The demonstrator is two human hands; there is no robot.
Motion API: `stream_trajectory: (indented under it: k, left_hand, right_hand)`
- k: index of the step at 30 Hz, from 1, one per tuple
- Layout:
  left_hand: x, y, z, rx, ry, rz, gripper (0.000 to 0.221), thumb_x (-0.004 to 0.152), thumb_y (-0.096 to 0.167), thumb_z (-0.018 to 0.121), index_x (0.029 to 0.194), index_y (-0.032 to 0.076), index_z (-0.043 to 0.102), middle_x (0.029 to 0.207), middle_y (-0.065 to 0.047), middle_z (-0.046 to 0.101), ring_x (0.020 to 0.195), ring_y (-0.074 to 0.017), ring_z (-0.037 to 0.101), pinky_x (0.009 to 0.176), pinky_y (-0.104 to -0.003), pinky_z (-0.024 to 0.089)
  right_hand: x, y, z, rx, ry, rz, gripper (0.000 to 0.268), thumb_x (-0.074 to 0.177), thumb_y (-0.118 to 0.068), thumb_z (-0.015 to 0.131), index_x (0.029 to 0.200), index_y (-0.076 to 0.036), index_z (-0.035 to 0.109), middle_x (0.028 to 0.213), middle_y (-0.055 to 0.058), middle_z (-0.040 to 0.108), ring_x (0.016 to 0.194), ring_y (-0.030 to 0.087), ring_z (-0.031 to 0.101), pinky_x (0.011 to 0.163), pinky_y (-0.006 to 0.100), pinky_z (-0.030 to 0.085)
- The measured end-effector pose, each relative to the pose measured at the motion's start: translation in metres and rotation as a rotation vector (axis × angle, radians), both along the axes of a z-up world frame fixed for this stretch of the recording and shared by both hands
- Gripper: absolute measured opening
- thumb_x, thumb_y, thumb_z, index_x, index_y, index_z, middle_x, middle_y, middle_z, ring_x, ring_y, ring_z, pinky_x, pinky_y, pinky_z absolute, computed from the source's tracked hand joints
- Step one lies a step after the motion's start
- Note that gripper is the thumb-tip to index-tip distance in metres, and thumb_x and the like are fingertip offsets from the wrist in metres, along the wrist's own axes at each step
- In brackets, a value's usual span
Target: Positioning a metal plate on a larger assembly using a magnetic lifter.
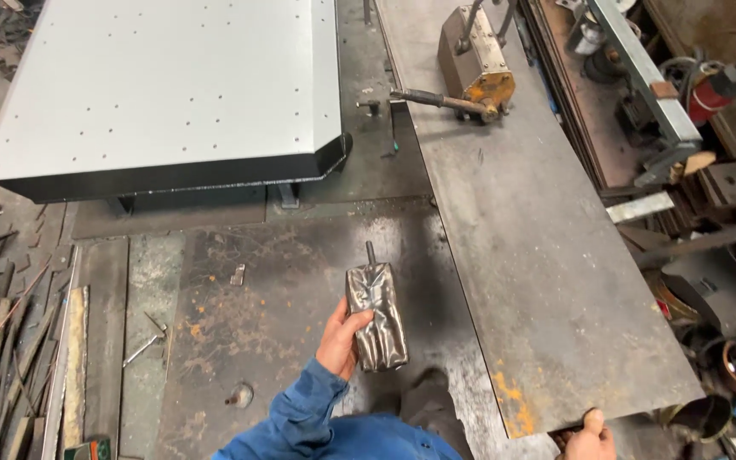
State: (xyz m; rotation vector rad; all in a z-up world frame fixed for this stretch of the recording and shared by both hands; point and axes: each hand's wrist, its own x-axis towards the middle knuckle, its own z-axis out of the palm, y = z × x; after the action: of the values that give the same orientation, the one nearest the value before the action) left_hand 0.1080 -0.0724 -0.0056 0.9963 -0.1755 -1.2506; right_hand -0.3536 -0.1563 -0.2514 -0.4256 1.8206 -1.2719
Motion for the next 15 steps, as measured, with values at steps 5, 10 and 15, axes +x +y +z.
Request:
stream_trajectory:
  k: [5,10,15]
  left_hand:
    - [0.016,-0.051,-0.003,0.028,0.029,0.053,0.053,0.091,0.006,0.060,0.143,0.006,0.052,0.118,-0.008,0.070,0.100,-0.0194,0.071,0.085,-0.039,0.061]
    - [0.027,-0.123,-0.016,0.021,0.042,0.092,0.052,0.091,0.006,0.060,0.142,0.006,0.052,0.116,-0.009,0.070,0.098,-0.0203,0.071,0.084,-0.039,0.061]
    - [0.036,-0.209,-0.011,-0.009,0.047,0.118,0.051,0.090,0.005,0.060,0.141,0.004,0.054,0.115,-0.009,0.070,0.096,-0.0197,0.070,0.083,-0.039,0.061]
  right_hand:
    - [0.061,-0.079,0.036,0.023,0.116,0.013,0.037,0.108,-0.032,0.061,0.113,0.005,0.061,0.088,0.013,0.066,0.071,0.025,0.065,0.055,0.041,0.052]
    - [0.071,-0.164,0.003,-0.089,0.086,0.078,0.044,0.112,-0.032,0.064,0.106,0.011,0.059,0.087,0.017,0.062,0.069,0.027,0.060,0.056,0.043,0.049]
    - [0.088,-0.246,0.016,0.000,-0.158,0.183,0.046,0.110,-0.037,0.052,0.126,0.006,0.047,0.109,0.024,0.065,0.082,0.039,0.070,0.065,0.053,0.061]
